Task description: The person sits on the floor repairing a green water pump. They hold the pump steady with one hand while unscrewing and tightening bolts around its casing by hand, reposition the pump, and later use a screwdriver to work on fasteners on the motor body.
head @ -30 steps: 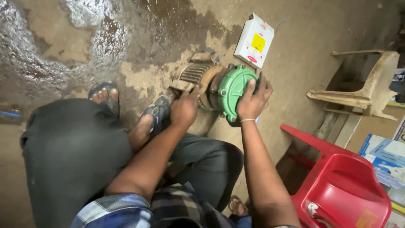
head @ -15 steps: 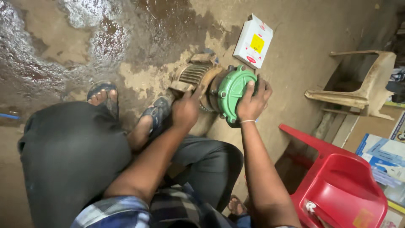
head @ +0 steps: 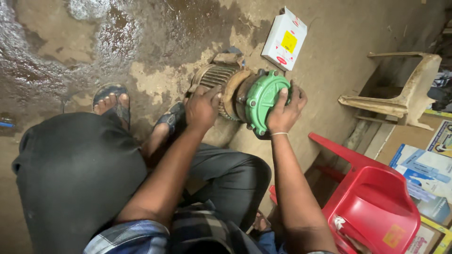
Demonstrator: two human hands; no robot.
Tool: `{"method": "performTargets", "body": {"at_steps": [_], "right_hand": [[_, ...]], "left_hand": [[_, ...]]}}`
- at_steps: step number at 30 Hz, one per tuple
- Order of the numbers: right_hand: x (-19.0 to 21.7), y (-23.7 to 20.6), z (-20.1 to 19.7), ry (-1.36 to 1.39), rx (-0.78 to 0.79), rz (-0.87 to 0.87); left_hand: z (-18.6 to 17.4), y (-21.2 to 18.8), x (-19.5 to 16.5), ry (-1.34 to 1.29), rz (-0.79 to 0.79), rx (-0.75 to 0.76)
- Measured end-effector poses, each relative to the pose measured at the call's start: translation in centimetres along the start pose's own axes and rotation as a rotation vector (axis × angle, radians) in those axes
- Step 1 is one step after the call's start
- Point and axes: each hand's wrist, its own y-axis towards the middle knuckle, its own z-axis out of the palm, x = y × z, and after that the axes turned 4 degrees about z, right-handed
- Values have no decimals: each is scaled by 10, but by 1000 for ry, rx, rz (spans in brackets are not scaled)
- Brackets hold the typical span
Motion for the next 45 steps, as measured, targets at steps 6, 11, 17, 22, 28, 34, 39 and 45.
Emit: {"method": "performTargets", "body": {"at_steps": [6, 11, 17, 22, 28, 34, 39, 45], "right_hand": [[0, 1, 1, 36, 17, -2], [-5, 0, 2, 18, 15, -8], [-5, 1, 3, -17, -4, -29], [-1, 2, 1, 20, 16, 9], [0, 2, 1, 10, 9, 13], [-1, 2, 1, 31, 23, -6], [-1, 1, 1, 15, 32, 7], [-3, 2, 2, 1, 17, -17]], "left_hand": [[-2, 7, 0, -36, -16, 109], [3, 15, 4, 15, 8, 136], [0, 22, 9, 19, 30, 208], [-4, 22, 7, -26, 91, 231], [-3, 23, 4, 74, 91, 188], [-8, 29, 5, 85, 196, 221], [-14, 35, 4, 56, 182, 276], [-13, 39, 13, -85, 137, 256]]}}
